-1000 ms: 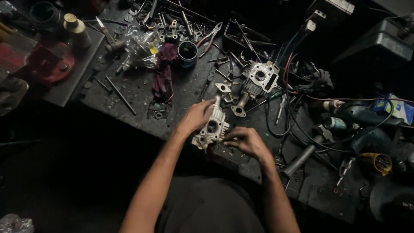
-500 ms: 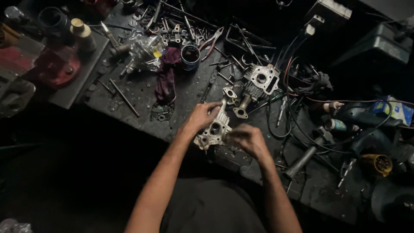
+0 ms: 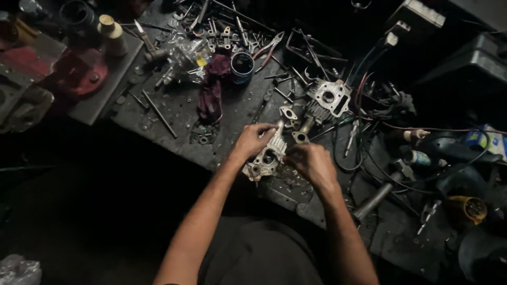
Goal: The person cleans and scrapes the surfaces of two engine cylinder heads on a workbench using a small metal tool. They handle the parts, turn them over, and scrape specific areas before placing them back on the table.
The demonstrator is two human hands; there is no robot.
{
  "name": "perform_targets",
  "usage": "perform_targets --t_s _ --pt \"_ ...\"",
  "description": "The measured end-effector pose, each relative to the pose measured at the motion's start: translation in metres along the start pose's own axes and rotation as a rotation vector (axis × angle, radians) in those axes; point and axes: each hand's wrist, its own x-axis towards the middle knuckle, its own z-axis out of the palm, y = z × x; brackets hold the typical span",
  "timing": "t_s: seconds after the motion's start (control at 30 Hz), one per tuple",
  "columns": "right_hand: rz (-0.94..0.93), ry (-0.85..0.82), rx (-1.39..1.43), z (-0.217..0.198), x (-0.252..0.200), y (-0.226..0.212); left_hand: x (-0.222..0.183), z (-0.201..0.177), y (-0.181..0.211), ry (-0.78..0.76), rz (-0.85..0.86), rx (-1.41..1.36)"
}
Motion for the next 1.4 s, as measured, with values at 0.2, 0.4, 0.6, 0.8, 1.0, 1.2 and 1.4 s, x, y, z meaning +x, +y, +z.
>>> perform_targets --t_s 0.2,0.4,0.6,0.8,1.0,1.2,1.4 --pt "-0.118 -0.034 -0.088 -0.01 0.002 -0.021 0.003 0.002 -0.002 -0.003 -0.025 -0.02" --pt "-0.107 -0.113 -0.23 -0.014 0.008 -0.02 0.0 0.002 -0.002 0.052 0.016 -0.028" --pt "-0.065 -0.131 -0.27 -0.023 0.007 -0.026 0.002 0.004 -0.006 0.068 0.009 -0.057" --pt "0.041 -0.055 -0.168 -0.029 0.011 -0.009 0.002 0.005 -0.006 0.057 -0.038 -0.045" --pt "-0.279 -0.011 0.149 0.007 0.0 0.036 0.0 0.002 0.002 0.065 -0.059 -0.003" --pt "-0.096 0.029 0.482 0.045 -0.003 0.054 0.0 -0.001 0.005 0.056 -0.071 -0.008" --pt "-0.128 -0.146 0.498 0.039 -0.005 0.063 0.002 0.0 0.004 0.045 -0.082 0.006"
